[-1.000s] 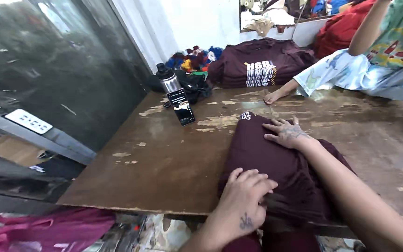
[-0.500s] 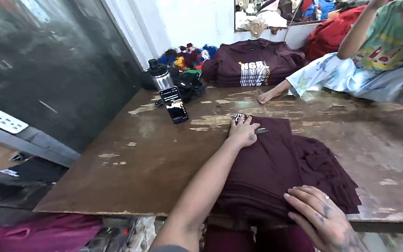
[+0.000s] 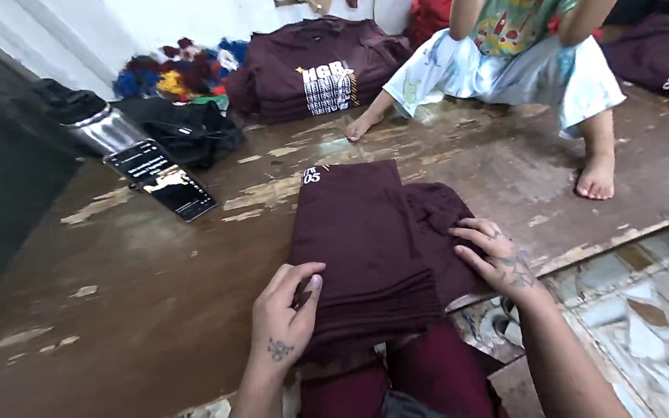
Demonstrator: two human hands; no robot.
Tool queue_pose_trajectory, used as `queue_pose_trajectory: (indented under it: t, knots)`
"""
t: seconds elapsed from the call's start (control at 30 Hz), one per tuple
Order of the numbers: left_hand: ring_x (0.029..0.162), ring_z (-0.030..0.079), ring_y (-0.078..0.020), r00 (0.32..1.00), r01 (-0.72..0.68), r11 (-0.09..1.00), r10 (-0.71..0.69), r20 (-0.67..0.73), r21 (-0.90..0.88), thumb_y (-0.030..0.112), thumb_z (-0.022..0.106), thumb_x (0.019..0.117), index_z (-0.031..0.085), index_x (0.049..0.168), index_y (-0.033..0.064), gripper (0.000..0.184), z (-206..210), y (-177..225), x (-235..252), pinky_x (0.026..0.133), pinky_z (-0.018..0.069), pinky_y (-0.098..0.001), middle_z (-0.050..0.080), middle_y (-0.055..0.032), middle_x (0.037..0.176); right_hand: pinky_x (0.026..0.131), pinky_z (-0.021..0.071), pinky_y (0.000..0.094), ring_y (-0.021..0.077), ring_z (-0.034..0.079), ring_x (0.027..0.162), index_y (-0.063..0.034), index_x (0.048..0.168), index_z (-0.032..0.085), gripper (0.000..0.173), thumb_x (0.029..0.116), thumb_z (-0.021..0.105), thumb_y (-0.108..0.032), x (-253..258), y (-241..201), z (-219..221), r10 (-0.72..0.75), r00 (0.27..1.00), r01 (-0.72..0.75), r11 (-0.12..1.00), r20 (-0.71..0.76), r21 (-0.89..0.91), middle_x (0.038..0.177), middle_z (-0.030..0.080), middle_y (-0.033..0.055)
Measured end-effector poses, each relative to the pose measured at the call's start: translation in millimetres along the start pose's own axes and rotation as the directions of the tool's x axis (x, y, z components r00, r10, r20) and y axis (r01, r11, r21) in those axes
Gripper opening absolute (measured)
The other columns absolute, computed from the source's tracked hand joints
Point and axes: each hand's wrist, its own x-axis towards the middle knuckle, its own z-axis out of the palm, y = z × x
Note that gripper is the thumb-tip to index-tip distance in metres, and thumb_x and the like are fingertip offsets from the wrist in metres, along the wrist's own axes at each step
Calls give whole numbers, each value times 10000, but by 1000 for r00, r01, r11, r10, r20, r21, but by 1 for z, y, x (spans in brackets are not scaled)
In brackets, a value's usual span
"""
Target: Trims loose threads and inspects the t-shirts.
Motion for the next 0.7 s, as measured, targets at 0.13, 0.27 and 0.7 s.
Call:
queue_pose_trajectory:
  t: [0.13, 0.27, 0.7]
  knots:
    - [800, 606, -70, 1000, 5, 1000, -6, -28, -8, 186, 502, 1012, 750, 1061, 10, 307, 1, 0, -2, 727, 480, -206, 678, -74, 896, 1107, 389, 610, 333, 656, 1187, -82, 1126, 746, 318, 1045, 537, -307, -10, -28, -13, -123, 970, 115, 992, -210, -51, 1154, 725, 155]
    - [809, 614, -70, 999, 12, 999, -13, -34, -31, 180, 516, 1015, 750, 1059, 6, 295, 2, -1, -4, 738, 490, -203, 688, -81, 906, 1063, 479, 346, 149, 641, 1096, -141, 1102, 662, 270, 1072, 513, -364, -15, -89, -22, -342, 904, 383, 915, -255, 130, 1034, 657, 47]
    - [776, 600, -51, 998, -1, 998, -3, -63, -67, 169, 519, 1002, 752, 1048, 18, 281, 5, 0, -11, 704, 479, -180, 671, -66, 876, 1108, 490, 347, 135, 589, 1279, -194, 972, 603, 143, 1065, 548, -289, -61, -93, -9, -333, 922, 388, 803, -199, 451, 1141, 678, -72]
